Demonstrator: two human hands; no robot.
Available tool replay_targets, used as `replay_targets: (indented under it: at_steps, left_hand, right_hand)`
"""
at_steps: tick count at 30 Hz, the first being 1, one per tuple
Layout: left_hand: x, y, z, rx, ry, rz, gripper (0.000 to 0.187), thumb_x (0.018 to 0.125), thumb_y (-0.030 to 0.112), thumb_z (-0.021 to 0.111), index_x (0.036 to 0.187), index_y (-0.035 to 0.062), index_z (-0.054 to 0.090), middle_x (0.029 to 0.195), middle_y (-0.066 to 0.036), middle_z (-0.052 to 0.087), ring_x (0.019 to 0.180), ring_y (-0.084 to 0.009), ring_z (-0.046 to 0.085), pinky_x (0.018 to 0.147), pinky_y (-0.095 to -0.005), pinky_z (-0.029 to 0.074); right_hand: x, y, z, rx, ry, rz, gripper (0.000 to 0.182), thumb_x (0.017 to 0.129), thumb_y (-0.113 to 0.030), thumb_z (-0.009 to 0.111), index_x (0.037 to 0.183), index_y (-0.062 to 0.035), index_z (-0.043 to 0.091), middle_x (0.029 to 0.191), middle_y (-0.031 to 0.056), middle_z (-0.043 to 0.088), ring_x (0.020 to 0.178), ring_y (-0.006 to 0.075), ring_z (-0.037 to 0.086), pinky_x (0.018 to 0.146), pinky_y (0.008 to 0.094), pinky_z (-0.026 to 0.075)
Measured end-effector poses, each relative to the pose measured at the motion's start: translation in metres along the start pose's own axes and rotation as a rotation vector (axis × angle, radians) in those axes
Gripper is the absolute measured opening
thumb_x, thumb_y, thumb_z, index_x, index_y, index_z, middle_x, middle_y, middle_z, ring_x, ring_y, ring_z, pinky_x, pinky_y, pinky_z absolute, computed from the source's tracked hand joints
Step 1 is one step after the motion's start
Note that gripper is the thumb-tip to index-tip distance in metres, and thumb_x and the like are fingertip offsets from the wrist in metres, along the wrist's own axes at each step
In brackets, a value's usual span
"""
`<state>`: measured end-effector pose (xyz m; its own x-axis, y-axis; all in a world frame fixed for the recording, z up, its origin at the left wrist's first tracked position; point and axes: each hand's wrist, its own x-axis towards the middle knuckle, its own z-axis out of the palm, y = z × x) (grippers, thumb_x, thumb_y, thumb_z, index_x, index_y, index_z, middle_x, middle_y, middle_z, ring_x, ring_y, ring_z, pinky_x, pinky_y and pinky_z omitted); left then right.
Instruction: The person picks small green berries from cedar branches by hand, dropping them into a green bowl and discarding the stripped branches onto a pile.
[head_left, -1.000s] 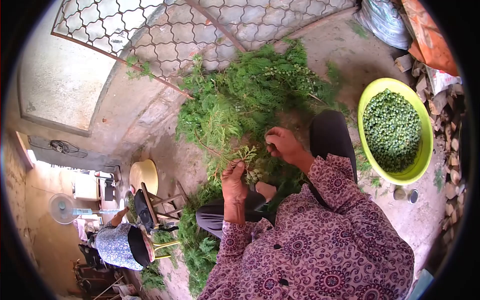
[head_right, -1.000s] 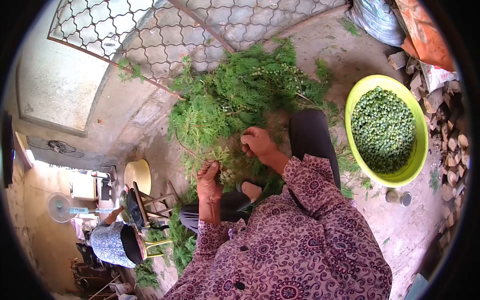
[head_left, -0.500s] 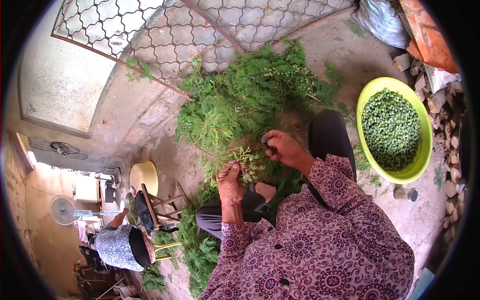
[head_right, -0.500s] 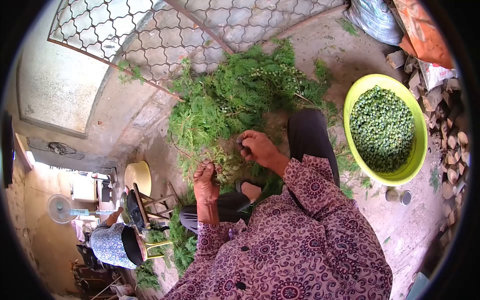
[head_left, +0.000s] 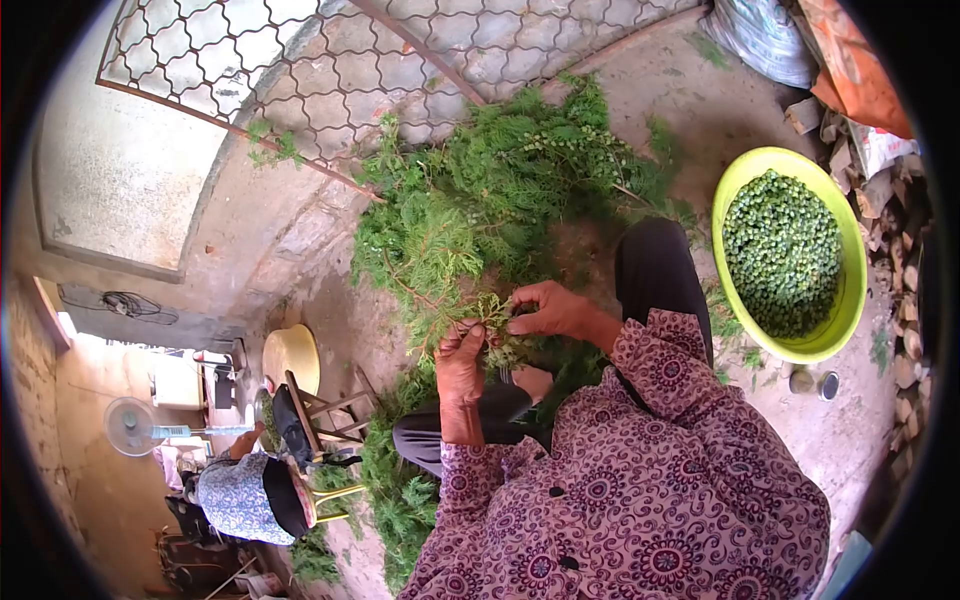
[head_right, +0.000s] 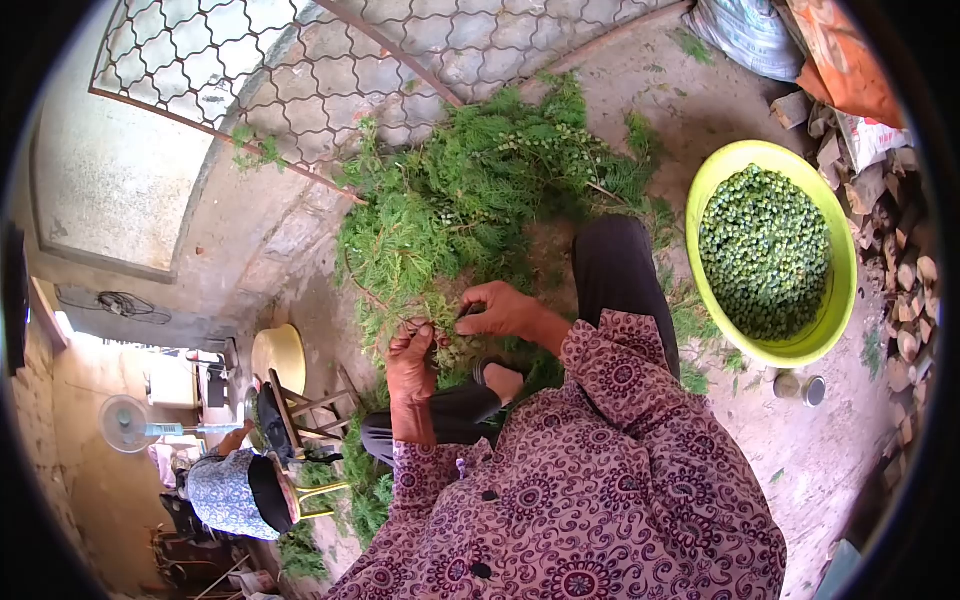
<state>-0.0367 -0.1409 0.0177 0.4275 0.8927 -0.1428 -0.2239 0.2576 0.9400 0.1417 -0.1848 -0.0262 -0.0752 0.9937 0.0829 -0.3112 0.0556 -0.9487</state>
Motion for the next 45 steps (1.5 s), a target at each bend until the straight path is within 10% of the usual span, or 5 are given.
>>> replay_targets:
  at_steps: [11, 17, 23, 45]
  left_hand:
    - [0.0, 0.007, 0.005, 0.061, -0.041, -0.129, 0.016, 0.074, 0.003, 0.063, 0.089, 0.0048, 0.059, 0.078, -0.003, 0.059, 0.068, -0.0129, 0.053, 0.063, -0.0269, 0.044]
    - [-0.001, -0.004, 0.003, 0.014, 0.027, -0.195, 0.015, 0.072, 0.001, 0.062, 0.087, 0.0039, 0.058, 0.075, -0.003, 0.058, 0.064, -0.0137, 0.052, 0.058, -0.0284, 0.044]
    - [0.001, -0.002, 0.003, -0.051, 0.087, -0.091, 0.011, 0.072, 0.0, 0.061, 0.081, 0.0042, 0.057, 0.069, -0.003, 0.055, 0.059, -0.0152, 0.05, 0.055, -0.0346, 0.045]
    - [-0.003, 0.0, 0.02, 0.022, 0.068, 0.029, 0.012, 0.073, -0.004, 0.059, 0.082, 0.0036, 0.059, 0.073, -0.003, 0.059, 0.059, -0.0114, 0.052, 0.057, -0.0242, 0.044]
  right_hand:
    - [-0.007, -0.017, 0.002, 0.046, 0.028, 0.091, 0.021, 0.072, -0.017, 0.062, 0.083, 0.0005, 0.06, 0.062, -0.0011, 0.051, 0.056, 0.0053, 0.048, 0.05, 0.022, 0.039]
    - [0.002, 0.011, -0.002, -0.23, 0.105, -0.189, 0.015, 0.074, -0.014, 0.061, 0.08, -0.0011, 0.06, 0.062, -0.0007, 0.054, 0.054, 0.0062, 0.048, 0.049, 0.0216, 0.04]
    - [0.002, 0.001, -0.019, 0.362, 0.395, 0.091, 0.011, 0.077, -0.01, 0.06, 0.084, -0.0019, 0.058, 0.062, 0.0004, 0.054, 0.055, 0.0063, 0.051, 0.047, 0.0199, 0.041]
    - [-0.004, 0.005, 0.0, 0.415, -0.021, 0.246, 0.019, 0.075, -0.018, 0.064, 0.089, -0.0077, 0.058, 0.074, -0.0047, 0.055, 0.057, 0.0042, 0.048, 0.045, 0.0195, 0.039]
